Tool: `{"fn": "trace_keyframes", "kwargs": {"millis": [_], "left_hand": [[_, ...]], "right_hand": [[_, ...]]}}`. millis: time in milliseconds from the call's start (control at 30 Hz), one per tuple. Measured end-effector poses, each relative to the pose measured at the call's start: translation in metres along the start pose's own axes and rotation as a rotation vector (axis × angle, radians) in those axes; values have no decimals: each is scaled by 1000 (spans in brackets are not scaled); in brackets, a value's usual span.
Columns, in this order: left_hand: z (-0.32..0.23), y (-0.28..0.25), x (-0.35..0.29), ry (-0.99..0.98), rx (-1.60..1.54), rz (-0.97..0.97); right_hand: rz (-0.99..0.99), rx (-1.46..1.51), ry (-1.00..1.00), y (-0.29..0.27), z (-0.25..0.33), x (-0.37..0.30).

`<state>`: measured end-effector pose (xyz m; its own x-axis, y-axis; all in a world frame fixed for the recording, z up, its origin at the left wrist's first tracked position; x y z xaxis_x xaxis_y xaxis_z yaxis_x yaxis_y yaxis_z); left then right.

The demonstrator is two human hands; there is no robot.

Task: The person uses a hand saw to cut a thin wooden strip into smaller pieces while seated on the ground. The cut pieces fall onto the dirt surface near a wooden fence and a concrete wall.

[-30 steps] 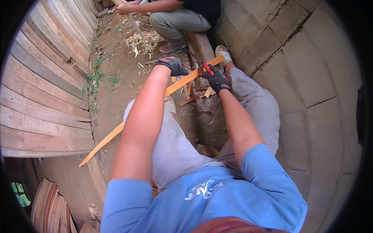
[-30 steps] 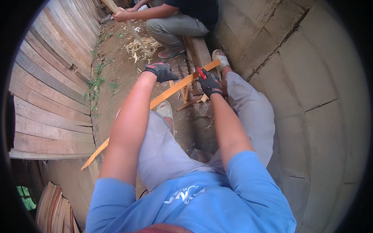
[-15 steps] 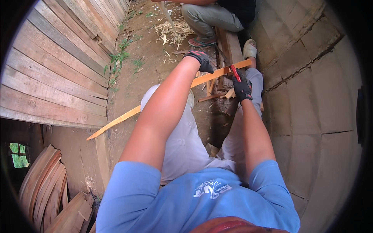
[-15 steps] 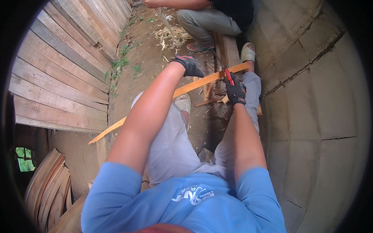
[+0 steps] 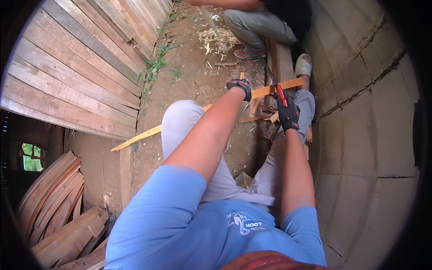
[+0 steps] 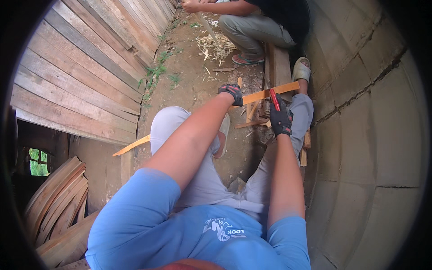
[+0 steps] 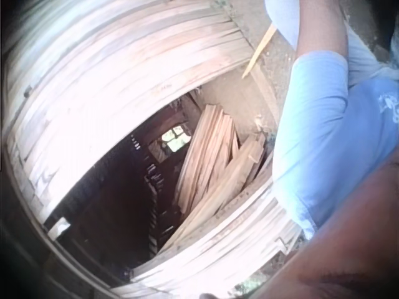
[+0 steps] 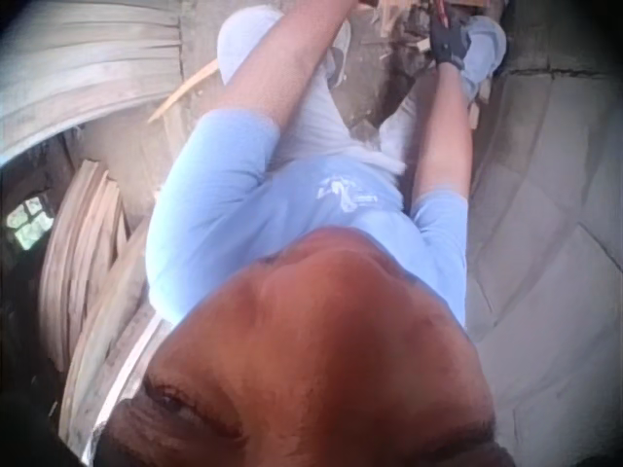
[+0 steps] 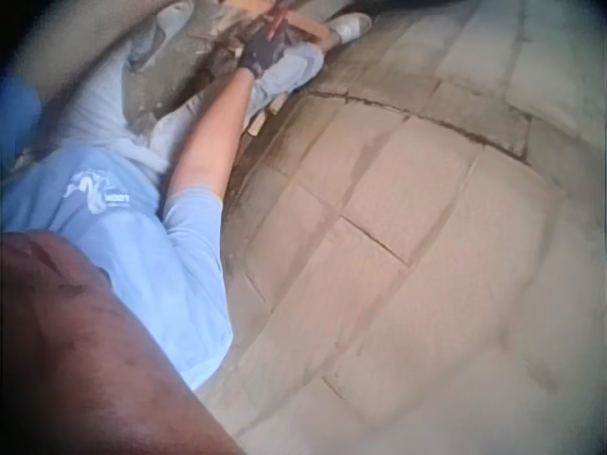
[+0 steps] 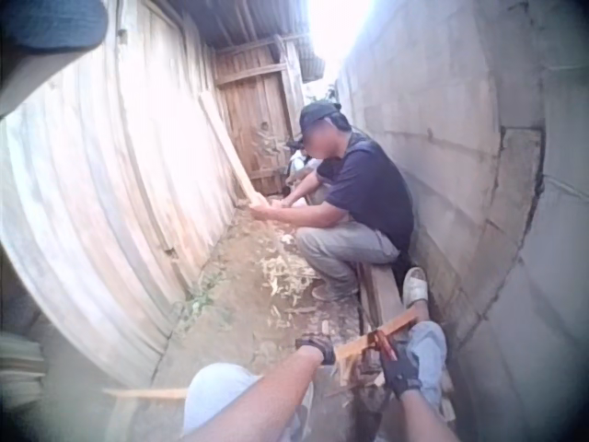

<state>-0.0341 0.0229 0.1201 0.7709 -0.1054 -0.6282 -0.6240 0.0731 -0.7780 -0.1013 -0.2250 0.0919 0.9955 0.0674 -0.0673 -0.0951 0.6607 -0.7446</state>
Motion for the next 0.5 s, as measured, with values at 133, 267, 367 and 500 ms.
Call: {"fn": "trace_keyframes", "kwargs": {"millis": [133, 267, 367, 500], "left_hand": [[-19, 61, 44, -18, -115, -115], [-16, 95, 65, -20, -140, -110], [-12, 93, 48, -25, -128, -57], [0, 28, 7, -42, -43, -117]], "right_hand": [[7, 6, 19, 5, 3, -22], [-107, 234, -88, 8, 12, -33], [-92, 208, -39, -7, 34, -43], [-211, 299, -268, -43, 66, -39]]}}
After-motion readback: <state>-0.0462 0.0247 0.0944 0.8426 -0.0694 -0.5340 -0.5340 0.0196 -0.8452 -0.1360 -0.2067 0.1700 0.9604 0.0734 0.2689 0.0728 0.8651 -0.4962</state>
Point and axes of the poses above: each hand's wrist, its own x-axis towards the middle knuckle, its own y-axis out of the palm, z = x × y, the point moved 3 cm from there along x, towards the middle knuckle, and after that the axes turned 15 degrees about z, right-handed, at the moved point
